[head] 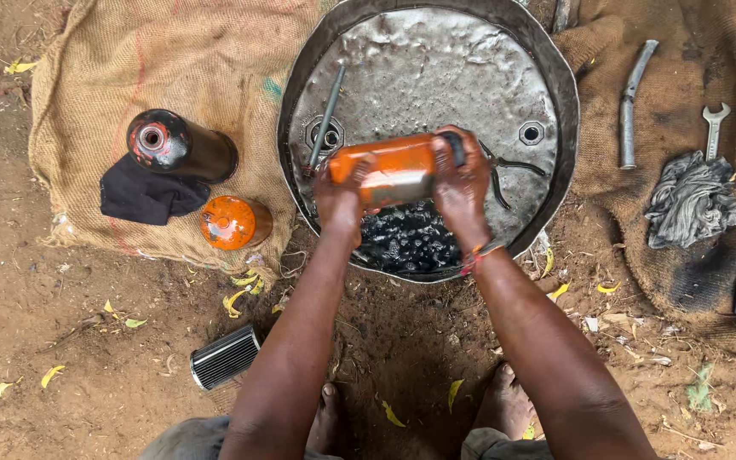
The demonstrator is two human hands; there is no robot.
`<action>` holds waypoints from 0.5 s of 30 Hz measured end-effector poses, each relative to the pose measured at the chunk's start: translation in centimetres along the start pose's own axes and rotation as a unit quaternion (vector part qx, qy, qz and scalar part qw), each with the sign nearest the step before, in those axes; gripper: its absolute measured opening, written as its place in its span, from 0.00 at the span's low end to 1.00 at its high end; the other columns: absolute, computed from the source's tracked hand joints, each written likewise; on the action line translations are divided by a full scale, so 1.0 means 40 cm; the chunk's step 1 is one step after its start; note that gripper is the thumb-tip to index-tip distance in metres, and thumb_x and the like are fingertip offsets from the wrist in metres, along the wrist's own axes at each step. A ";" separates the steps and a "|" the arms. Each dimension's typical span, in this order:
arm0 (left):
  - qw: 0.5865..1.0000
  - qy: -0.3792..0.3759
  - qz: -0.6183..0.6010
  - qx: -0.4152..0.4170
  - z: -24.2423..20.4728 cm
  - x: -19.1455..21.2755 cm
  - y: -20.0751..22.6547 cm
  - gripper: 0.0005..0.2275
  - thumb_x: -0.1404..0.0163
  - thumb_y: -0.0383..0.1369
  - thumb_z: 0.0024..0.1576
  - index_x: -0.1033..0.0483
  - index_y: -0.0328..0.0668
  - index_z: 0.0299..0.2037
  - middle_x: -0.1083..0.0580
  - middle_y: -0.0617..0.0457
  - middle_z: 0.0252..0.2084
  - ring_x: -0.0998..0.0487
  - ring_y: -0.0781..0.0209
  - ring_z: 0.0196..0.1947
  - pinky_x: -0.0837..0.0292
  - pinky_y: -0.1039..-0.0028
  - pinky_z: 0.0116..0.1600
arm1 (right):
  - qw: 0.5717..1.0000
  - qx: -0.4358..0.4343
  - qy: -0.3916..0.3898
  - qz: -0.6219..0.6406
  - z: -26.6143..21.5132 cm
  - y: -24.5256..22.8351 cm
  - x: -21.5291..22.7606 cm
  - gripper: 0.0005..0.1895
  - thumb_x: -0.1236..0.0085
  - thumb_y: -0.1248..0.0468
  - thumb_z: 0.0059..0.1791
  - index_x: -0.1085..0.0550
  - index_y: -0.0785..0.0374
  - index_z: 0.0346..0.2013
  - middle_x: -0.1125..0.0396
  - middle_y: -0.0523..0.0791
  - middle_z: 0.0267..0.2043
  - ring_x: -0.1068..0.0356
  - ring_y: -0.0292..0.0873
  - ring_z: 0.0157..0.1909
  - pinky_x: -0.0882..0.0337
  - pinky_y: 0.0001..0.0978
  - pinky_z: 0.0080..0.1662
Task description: The person cleans several oil filter components by hand and with a cloth in a basin of dark oil, wiping the interiors and exteriors of the canisters.
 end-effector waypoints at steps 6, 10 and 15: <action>0.962 -0.164 -0.208 0.072 0.027 0.045 -0.046 0.31 0.42 0.55 0.50 0.27 0.45 0.58 0.23 0.45 0.49 0.20 0.52 0.42 0.22 0.63 0.38 | 0.967 -0.136 0.004 0.216 0.019 -0.065 0.018 0.19 0.43 0.52 0.55 0.28 0.62 0.52 0.28 0.42 0.44 0.27 0.38 0.46 0.23 0.37 0.45; 0.931 -0.236 -0.266 0.077 0.030 0.053 -0.050 0.31 0.43 0.55 0.50 0.28 0.45 0.58 0.23 0.48 0.50 0.21 0.51 0.46 0.21 0.59 0.44 | 0.895 -0.177 -0.149 0.381 0.073 -0.144 0.081 0.26 0.35 0.58 0.50 0.34 0.63 0.58 0.31 0.47 0.49 0.26 0.45 0.49 0.21 0.47 0.48; 0.918 -0.215 -0.323 0.084 0.038 0.030 -0.037 0.31 0.43 0.55 0.49 0.29 0.46 0.57 0.24 0.48 0.50 0.21 0.49 0.48 0.23 0.54 0.47 | 0.914 -0.140 -0.285 0.251 0.070 -0.216 0.099 0.33 0.37 0.65 0.44 0.37 0.60 0.63 0.32 0.45 0.56 0.28 0.45 0.54 0.24 0.43 0.53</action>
Point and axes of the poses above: each hand's wrist, its own z-axis towards the middle knuckle, its own x-axis out of the back of the hand, y = z × x, the point moved 3 cm from there along z, towards the middle knuckle
